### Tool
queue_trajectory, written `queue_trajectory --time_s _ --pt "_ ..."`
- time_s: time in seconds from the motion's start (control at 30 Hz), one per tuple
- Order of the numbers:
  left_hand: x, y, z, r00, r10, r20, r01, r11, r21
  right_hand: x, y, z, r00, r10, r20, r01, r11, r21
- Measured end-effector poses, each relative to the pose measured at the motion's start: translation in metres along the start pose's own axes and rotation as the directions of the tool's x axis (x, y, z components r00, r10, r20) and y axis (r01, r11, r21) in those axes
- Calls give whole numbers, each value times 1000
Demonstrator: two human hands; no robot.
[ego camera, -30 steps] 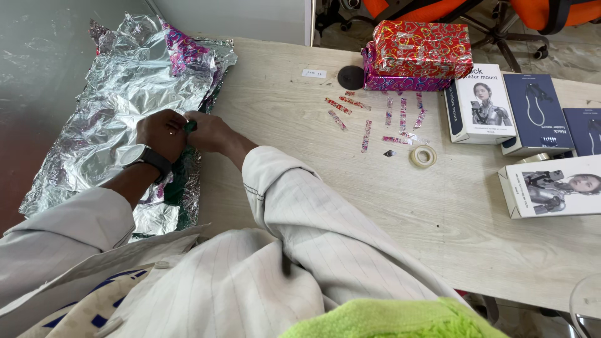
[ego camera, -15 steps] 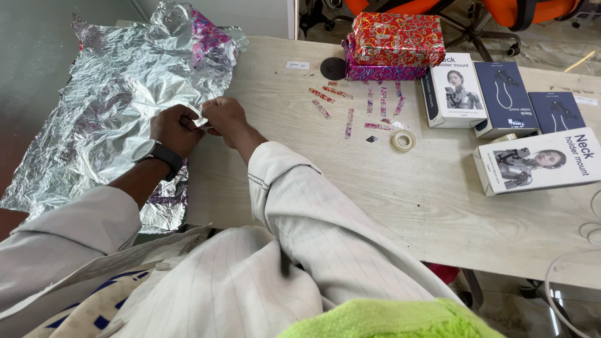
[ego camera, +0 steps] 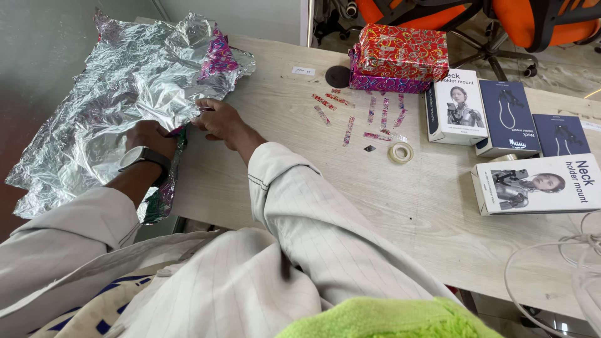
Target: The person wraps a small box with red patterned wrapping paper, folds the edges, and secures them with clear tape. They then place the wrapped box on a stack and begin wrapping another box with silver foil.
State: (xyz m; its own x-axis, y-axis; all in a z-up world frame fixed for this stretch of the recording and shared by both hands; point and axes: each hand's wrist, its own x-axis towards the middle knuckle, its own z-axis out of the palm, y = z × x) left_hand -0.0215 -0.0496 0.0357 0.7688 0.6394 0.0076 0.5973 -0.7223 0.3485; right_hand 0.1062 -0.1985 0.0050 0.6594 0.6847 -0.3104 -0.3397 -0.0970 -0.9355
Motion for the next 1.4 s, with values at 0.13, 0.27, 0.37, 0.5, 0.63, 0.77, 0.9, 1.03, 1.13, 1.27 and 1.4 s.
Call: queue_trajectory --time_s 0.13,0.27,0.37,0.5,0.63,0.77,0.9,1.03,1.13,1.27,1.4 --pt "5 -5 -10 970 -225 -88 204 959 -197 3 -2 3 999 19 25 -19 1000 -21" --pt "13 3 -19 959 -278 -65 264 951 -163 2 -7 -1 999 2 33 0 998 -55" --pt "9 15 -24 968 -248 -37 239 958 -161 1 -10 -6 1000 9 1 -9 998 -66" --pt "3 28 -27 981 -188 -41 183 977 -108 -2 -12 -14 1000 -6 -7 6 999 -34" --pt "7 28 -22 983 -158 -91 141 974 -175 -7 -15 -20 998 -23 -61 28 997 73" --pt "18 43 -13 873 265 -409 -330 939 -96 -20 -22 -30 987 -7 -159 37 981 188" --pt "5 85 -5 750 499 -435 -596 794 -118 -33 -24 -53 959 39 -281 49 953 298" --pt "-31 129 0 588 719 -371 -800 586 -132 -50 -2 -94 897 -91 -432 269 889 370" --pt "-60 151 10 489 826 -281 -871 440 -221 -69 20 -127 814 -119 -569 389 838 382" --pt "-83 173 38 483 868 -115 -824 407 -394 -101 39 -169 775 28 -632 293 869 399" --pt "-90 184 65 461 887 12 -727 385 -568 -119 42 -192 710 -195 -677 405 899 166"
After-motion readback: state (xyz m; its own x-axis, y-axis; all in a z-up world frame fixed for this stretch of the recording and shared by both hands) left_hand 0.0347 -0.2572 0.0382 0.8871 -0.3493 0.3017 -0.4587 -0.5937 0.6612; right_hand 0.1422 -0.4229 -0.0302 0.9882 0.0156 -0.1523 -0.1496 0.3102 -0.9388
